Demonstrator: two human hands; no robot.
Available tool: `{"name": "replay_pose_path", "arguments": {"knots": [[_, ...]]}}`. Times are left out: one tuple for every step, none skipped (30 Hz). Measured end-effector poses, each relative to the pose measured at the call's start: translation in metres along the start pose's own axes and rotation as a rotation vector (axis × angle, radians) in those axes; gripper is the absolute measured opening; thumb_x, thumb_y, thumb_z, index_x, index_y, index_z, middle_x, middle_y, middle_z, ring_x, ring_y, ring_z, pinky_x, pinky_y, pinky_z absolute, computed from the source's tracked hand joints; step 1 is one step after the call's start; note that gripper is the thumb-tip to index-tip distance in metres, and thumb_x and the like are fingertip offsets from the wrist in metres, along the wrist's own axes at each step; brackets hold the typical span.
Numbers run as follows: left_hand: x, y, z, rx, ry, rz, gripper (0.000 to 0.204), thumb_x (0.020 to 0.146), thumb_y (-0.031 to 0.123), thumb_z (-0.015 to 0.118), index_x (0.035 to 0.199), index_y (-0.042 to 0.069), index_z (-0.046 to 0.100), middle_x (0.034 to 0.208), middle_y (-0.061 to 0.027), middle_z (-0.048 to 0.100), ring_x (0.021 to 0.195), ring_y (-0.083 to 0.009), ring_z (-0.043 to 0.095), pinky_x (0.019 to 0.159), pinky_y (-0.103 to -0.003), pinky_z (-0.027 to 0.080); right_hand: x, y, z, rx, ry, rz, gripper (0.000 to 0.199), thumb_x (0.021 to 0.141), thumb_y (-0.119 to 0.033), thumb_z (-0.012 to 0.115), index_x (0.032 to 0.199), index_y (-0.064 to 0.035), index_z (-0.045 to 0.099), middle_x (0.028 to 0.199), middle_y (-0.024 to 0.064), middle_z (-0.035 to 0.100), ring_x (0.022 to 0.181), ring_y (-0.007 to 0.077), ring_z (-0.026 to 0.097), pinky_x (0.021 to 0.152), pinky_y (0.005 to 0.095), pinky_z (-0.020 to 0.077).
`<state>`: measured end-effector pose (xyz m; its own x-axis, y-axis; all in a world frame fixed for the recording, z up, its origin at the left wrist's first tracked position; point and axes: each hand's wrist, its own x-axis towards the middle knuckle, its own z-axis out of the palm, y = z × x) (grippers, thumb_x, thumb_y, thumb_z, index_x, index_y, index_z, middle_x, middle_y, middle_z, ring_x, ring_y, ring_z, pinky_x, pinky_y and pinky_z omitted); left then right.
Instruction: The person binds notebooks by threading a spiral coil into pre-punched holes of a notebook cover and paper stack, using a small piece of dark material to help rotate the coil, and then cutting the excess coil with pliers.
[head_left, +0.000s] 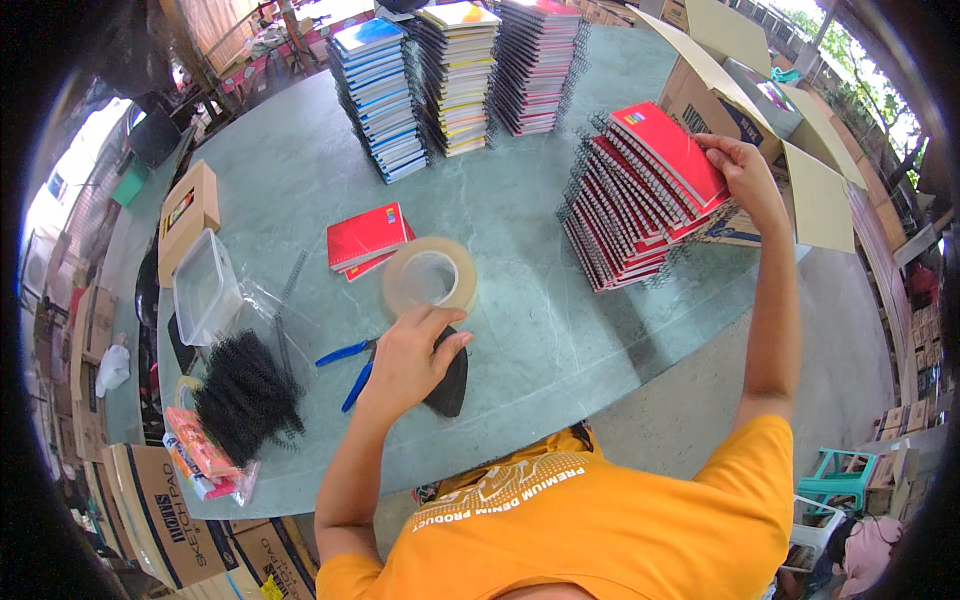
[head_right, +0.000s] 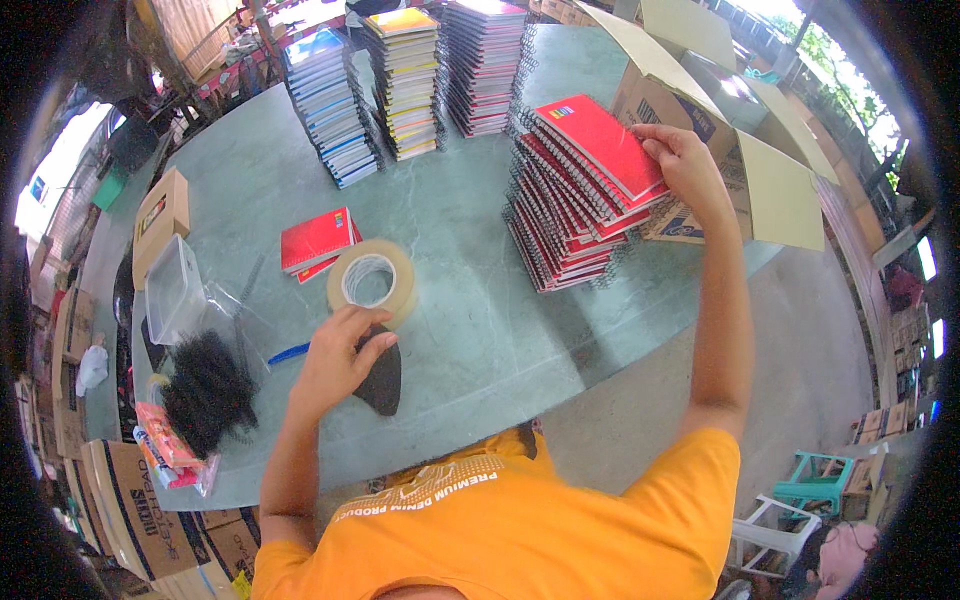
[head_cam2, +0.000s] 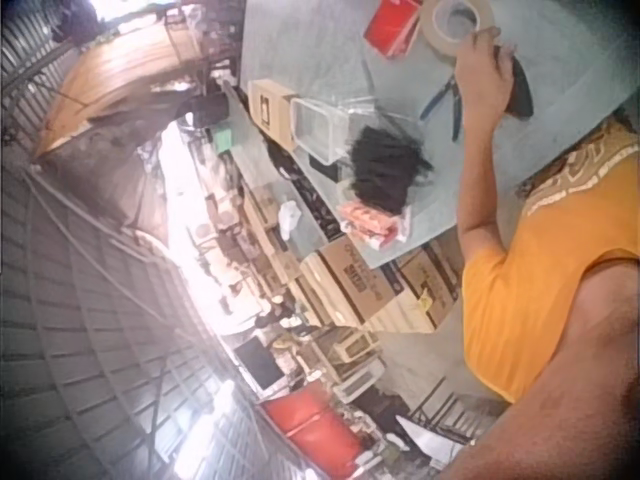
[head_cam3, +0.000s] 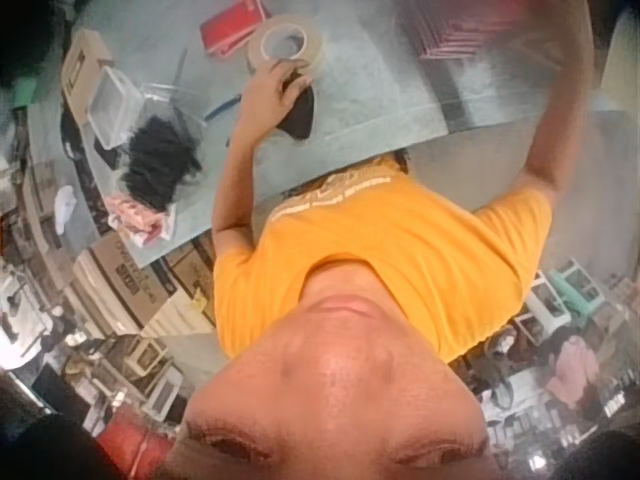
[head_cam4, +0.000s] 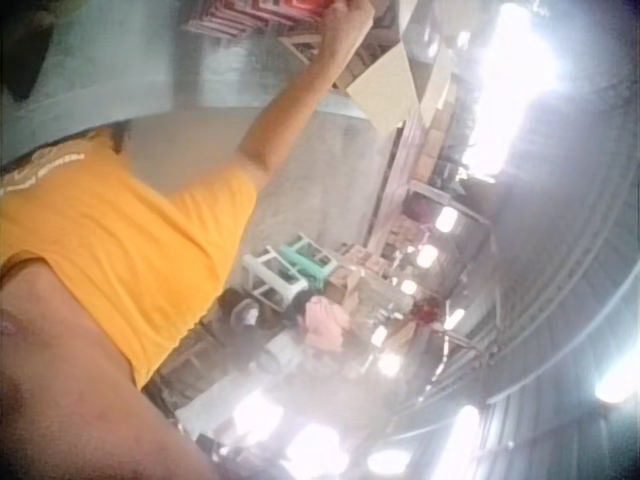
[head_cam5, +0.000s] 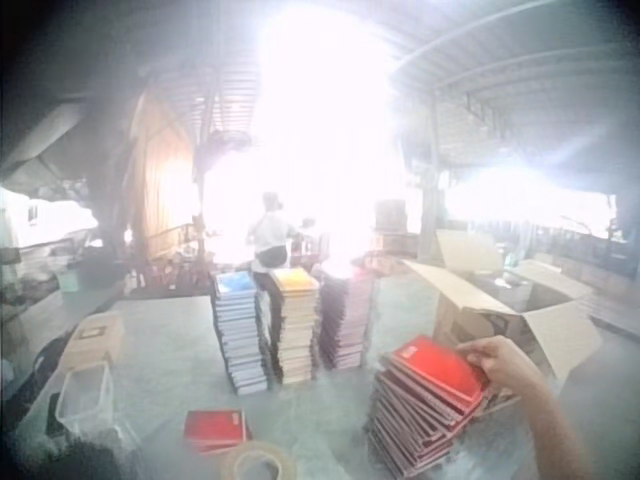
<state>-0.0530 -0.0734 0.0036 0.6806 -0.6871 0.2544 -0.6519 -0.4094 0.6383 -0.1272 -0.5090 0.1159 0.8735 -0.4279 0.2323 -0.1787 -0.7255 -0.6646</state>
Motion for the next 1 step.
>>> {"name": "replay_pose_path", "arguments": {"knots": [[-0.0003, -0.003, 0.0011, -0.004, -0.012, -0.022, 0.024, 0.081, 0.021, 0.066, 0.098, 0.005, 0.063, 0.094, -0.0116, 0.062, 0.088, -0.0302, 0.06, 0.075, -0.037, 0.047, -0.0016, -0.0003, 0.0004, 0.001, 0.01, -0.044, 0.032, 0.092, -0.021, 0.055, 0.117, -0.0021, 0.06, 0.097, 0.0069, 0.066, 0.093, 0.0113, 0.058, 0.09, 0.0258, 0.043]]}}
